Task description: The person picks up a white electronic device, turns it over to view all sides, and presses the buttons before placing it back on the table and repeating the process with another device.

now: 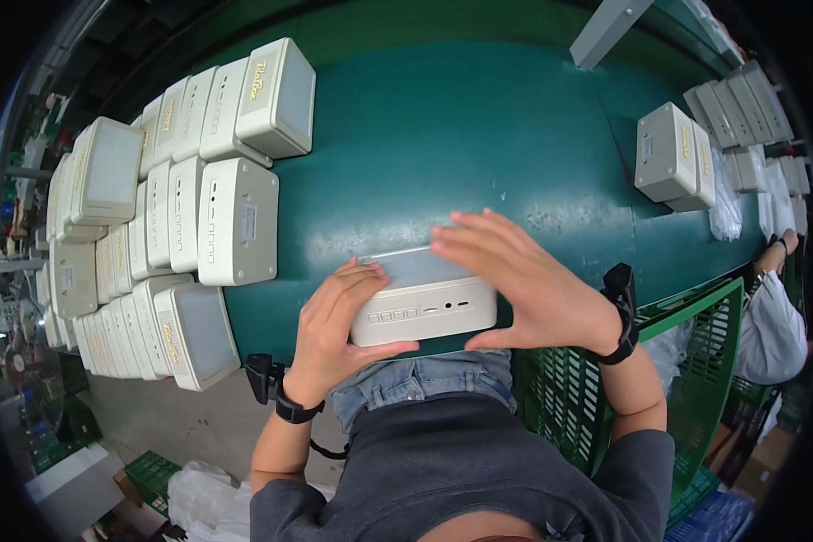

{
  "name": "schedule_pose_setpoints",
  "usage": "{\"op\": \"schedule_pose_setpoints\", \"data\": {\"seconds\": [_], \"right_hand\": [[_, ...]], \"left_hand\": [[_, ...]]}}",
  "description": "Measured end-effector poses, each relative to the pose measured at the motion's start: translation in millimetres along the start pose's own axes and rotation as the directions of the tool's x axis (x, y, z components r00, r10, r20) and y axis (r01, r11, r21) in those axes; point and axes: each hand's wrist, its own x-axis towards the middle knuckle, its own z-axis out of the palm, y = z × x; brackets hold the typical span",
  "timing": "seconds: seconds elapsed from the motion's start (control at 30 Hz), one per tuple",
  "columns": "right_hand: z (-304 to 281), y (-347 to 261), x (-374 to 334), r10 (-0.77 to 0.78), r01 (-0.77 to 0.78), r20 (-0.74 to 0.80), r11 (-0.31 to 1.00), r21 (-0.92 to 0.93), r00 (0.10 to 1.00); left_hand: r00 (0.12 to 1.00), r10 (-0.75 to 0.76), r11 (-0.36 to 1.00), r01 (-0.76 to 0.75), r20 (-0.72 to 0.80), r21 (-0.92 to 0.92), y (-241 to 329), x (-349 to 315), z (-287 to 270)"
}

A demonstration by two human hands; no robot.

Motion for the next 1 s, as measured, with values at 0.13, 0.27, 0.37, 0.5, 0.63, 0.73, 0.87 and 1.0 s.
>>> {"op": "schedule_pose_setpoints", "data": {"seconds": [0.13, 0.27, 0.37, 0.5, 0.63, 0.73, 0.87, 1.0], "right_hand": [[23, 4, 2, -0.043, 0.04, 0.052, 0.997, 0.064, 0.998], [23, -3, -11, -0.008, 0.008, -0.002, 1.0, 0.023, 1.0], [28, -12, -5, -0.034, 0.029, -0.03, 0.988, -0.15, 0.999], [44, -21, -5, -0.097, 0.038, -0.151, 0.935, -0.353, 0.984], [53, -14, -6, -0.152, 0.08, -0.177, 0.931, -0.356, 0.972], [54, -8, -5, -0.225, 0.138, -0.224, 0.927, -0.347, 0.948], [56, -8, -6, -0.23, 0.155, -0.247, 0.945, -0.289, 0.941], [50, -15, -11, -0.257, 0.185, -0.263, 0.946, -0.268, 0.93]], "left_hand": [[0.999, 0.011, 1.0, -0.011, 0.044, 0.006, 0, 2, -8], [0.988, 0.083, 0.996, -0.086, 0.127, 0.02, 2, 8, -16], [0.983, 0.108, 0.992, -0.116, 0.147, 0.046, -3, 0, -12], [0.984, 0.133, 0.984, -0.146, 0.121, 0.106, -1, -6, -7], [0.979, 0.178, 0.972, -0.191, 0.103, 0.134, -2, -15, -6], [0.975, 0.199, 0.965, -0.213, 0.1, 0.151, -5, -16, -4], [0.968, 0.229, 0.952, -0.245, 0.103, 0.185, -6, -13, -8], [0.965, 0.239, 0.945, -0.256, 0.104, 0.205, 5, -20, -12]]}}
